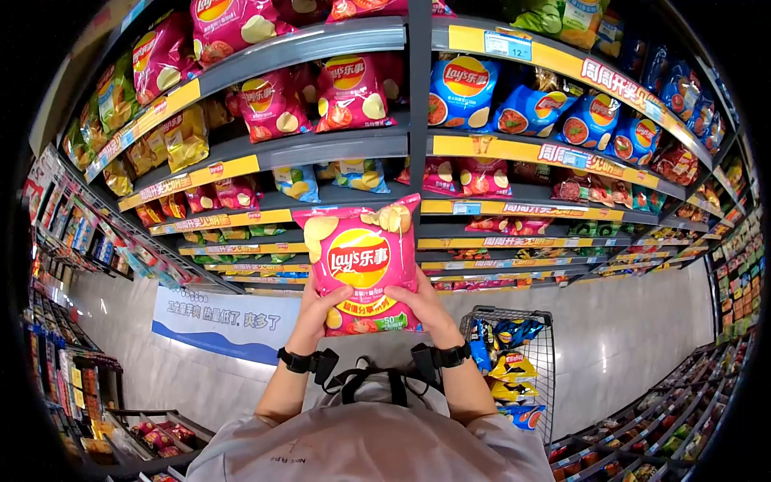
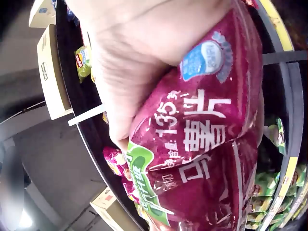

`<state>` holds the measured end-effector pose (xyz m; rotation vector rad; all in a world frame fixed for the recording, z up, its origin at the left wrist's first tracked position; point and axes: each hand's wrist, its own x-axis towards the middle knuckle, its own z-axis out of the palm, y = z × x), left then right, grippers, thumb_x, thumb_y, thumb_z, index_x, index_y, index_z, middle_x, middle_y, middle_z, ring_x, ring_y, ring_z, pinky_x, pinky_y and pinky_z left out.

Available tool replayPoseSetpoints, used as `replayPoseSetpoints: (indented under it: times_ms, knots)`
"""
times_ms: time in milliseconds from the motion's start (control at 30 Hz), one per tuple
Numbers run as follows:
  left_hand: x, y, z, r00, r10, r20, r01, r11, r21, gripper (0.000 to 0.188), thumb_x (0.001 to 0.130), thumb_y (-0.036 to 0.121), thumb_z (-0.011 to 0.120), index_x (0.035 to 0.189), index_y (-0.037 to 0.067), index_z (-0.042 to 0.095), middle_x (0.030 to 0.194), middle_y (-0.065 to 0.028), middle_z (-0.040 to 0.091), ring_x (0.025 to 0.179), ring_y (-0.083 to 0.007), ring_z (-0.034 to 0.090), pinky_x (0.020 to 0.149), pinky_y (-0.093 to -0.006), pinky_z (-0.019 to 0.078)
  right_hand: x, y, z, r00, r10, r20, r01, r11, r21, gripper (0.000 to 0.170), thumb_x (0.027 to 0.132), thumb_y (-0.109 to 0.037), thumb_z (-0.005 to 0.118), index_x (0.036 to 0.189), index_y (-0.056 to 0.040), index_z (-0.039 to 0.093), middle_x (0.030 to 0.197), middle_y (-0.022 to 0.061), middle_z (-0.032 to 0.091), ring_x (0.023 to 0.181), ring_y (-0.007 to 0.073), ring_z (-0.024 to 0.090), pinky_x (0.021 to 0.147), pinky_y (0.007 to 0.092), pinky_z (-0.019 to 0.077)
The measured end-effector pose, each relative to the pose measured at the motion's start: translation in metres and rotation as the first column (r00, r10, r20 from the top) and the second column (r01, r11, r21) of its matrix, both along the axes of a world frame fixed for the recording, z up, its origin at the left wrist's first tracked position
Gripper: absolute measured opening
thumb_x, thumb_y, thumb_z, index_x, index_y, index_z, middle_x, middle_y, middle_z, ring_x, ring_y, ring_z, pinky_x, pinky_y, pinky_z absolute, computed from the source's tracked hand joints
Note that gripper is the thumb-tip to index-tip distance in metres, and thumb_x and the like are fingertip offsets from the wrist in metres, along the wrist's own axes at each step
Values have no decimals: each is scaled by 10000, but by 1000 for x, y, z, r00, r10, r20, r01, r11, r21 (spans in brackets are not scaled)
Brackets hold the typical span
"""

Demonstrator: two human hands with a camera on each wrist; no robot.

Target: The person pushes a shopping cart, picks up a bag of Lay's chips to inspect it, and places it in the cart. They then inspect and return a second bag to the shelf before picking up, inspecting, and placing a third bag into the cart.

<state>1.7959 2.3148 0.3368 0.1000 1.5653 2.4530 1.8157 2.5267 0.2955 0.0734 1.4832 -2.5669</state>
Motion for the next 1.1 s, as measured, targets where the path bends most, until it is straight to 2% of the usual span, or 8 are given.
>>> replayPoseSetpoints:
  times_ms: [267, 500, 600, 667, 767, 933, 1033, 1100]
  knots:
    - [-8, -19, -9, 999, -35, 24, 34, 999, 14, 840, 774, 31, 798, 1443, 66, 290, 1345, -127, 519, 1183, -211, 563, 981, -363, 493, 0, -20, 8, 998, -68, -13, 67, 997, -47, 612, 831, -58, 748, 1362, -22, 446, 1260, 109, 604, 1114, 182, 599, 939, 336, 512]
    - [0, -26, 3, 872, 12, -490, -307, 792, -528, 1021, 685, 253, 890, 1462, 3, 276, 1306, -166, 441, 1257, -258, 450, 1033, -390, 413, -1, -31, 18, 989, -145, 21, 145, 988, -55, 544, 837, -57, 749, 1314, -16, 490, 1226, 99, 627, 1098, 172, 614, 928, 324, 517]
    - [-1, -26, -8, 837, -80, -541, -251, 823, -510, 1006, 735, 218, 849, 1493, 45, 211, 1361, -119, 439, 1276, -202, 436, 1034, -346, 414, -1, -35, 25, 977, -183, -109, 185, 983, 10, 495, 900, -93, 689, 1339, -11, 474, 1241, 110, 621, 1106, 179, 617, 914, 319, 528]
    - [0, -29, -8, 833, -80, -547, -286, 783, -552, 978, 782, 291, 811, 1500, 48, 193, 1389, -112, 418, 1285, -192, 431, 1028, -323, 426, 3, -35, 40, 993, -118, -25, 99, 916, -390, 442, 971, -134, 595, 1370, -7, 453, 1244, 127, 620, 1106, 177, 620, 904, 316, 537]
    - [-5, -39, -21, 978, -90, -186, 88, 996, -19, 1005, 817, 411, 762, 1505, 25, 138, 1422, -112, 383, 1322, -188, 393, 1090, -372, 355, -1, -26, 21, 996, 7, -84, -37, 932, -362, 416, 1007, -128, 521, 1394, -6, 433, 1274, 128, 603, 1105, 170, 621, 883, 309, 544]
    - [2, -30, -29, 936, -134, -326, 132, 991, -28, 1033, 849, 575, 673, 1526, 47, 99, 1462, -110, 353, 1344, -192, 371, 1103, -363, 334, -2, -38, 17, 991, -28, -128, 11, 991, -131, 479, 973, -60, 564, 1419, -5, 397, 1268, 93, 585, 1131, 161, 587, 933, 303, 502]
    - [8, -28, -21, 958, -241, -155, 268, 945, 188, 1125, 831, 534, 704, 1551, 62, -21, 1567, -120, 218, 1425, -203, 262, 1144, -370, 273, -4, -37, -7, 981, 103, -165, -140, 964, -225, 482, 1000, -126, 542, 1435, -5, 375, 1345, 90, 541, 1208, 155, 538, 1013, 322, 454]
    - [6, -21, -11, 969, -187, -161, 194, 981, 25, 1121, 828, 494, 714, 1554, 68, -27, 1575, -120, 199, 1436, -210, 243, 1154, -372, 252, 1, -39, -16, 977, 197, -80, -211, 935, -286, 466, 1029, -217, 502, 1426, -1, 388, 1380, 91, 526, 1210, 148, 540, 1016, 320, 459]
